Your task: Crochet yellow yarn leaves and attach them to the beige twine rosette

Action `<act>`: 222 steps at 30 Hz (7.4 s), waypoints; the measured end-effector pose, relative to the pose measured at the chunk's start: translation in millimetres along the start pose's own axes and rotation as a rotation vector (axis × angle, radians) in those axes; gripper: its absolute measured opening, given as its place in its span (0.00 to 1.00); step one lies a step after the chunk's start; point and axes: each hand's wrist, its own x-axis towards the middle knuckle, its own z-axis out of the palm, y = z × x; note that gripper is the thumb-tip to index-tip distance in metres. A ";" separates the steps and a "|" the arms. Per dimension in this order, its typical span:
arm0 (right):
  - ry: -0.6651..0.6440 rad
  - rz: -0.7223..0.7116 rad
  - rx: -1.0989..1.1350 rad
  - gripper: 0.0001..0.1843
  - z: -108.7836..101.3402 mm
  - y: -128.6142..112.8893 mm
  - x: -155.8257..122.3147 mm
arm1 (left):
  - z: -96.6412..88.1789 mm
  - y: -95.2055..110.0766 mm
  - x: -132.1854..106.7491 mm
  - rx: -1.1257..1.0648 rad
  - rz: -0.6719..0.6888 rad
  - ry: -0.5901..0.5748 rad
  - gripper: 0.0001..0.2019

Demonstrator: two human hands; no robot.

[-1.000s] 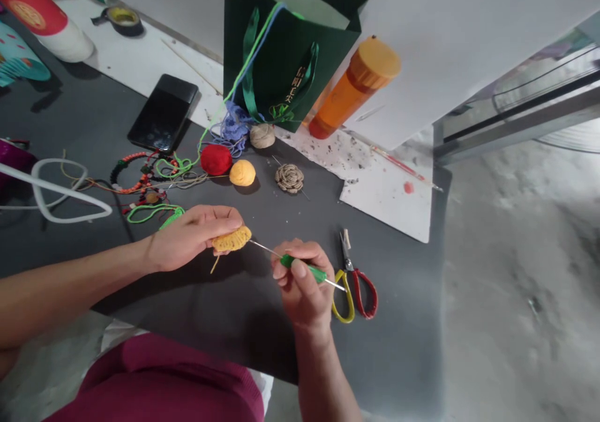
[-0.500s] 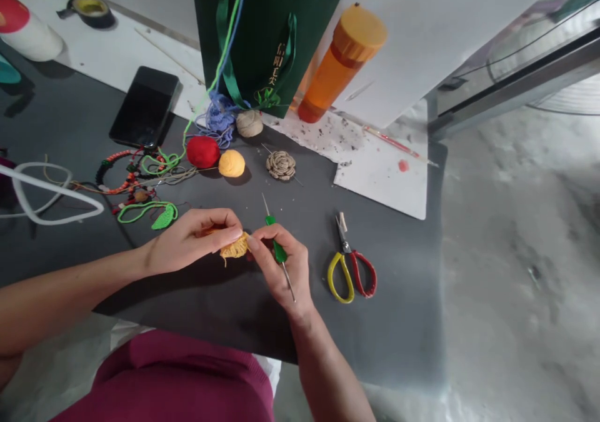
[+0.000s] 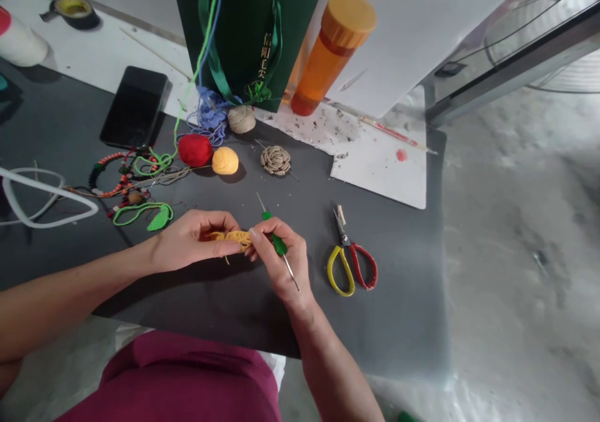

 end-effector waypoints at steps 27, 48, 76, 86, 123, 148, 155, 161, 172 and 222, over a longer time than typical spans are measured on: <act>0.135 -0.598 -0.602 0.09 6.3 -1.7 -7.5 | 4.5 -0.5 -2.1 -0.053 0.031 0.072 0.14; 0.200 -0.528 -0.237 0.12 -9.8 -5.8 -12.8 | 1.5 -0.3 0.2 -0.071 0.053 0.178 0.16; 0.037 -0.524 -0.189 0.10 -12.8 -10.2 -9.2 | -2.9 4.1 -2.3 -0.058 0.121 0.239 0.14; 0.057 -0.603 -0.259 0.14 -7.3 -2.3 -12.1 | 2.3 1.9 0.2 -0.118 0.141 0.280 0.14; 0.081 -0.626 -0.288 0.13 -5.8 -0.2 -13.1 | 2.0 0.1 -0.3 -0.219 0.166 0.277 0.14; 0.086 -0.695 -0.334 0.17 1.8 4.2 -11.8 | 3.7 -2.2 -1.2 -0.330 0.140 0.269 0.16; 0.071 -0.763 -0.379 0.19 2.2 8.1 -10.2 | 4.7 -3.0 0.3 -0.481 0.059 0.248 0.14; 0.042 -0.821 -0.417 0.22 0.6 12.2 -8.2 | 4.4 -1.7 -0.5 -0.534 0.029 0.206 0.13; 0.036 -0.763 -0.411 0.21 -1.5 9.7 -9.1 | 5.3 0.6 -1.5 -0.414 0.097 0.223 0.17; 0.223 -0.590 -0.415 0.11 -10.1 14.5 -18.6 | 1.6 -1.2 -4.0 -0.197 0.221 0.212 0.13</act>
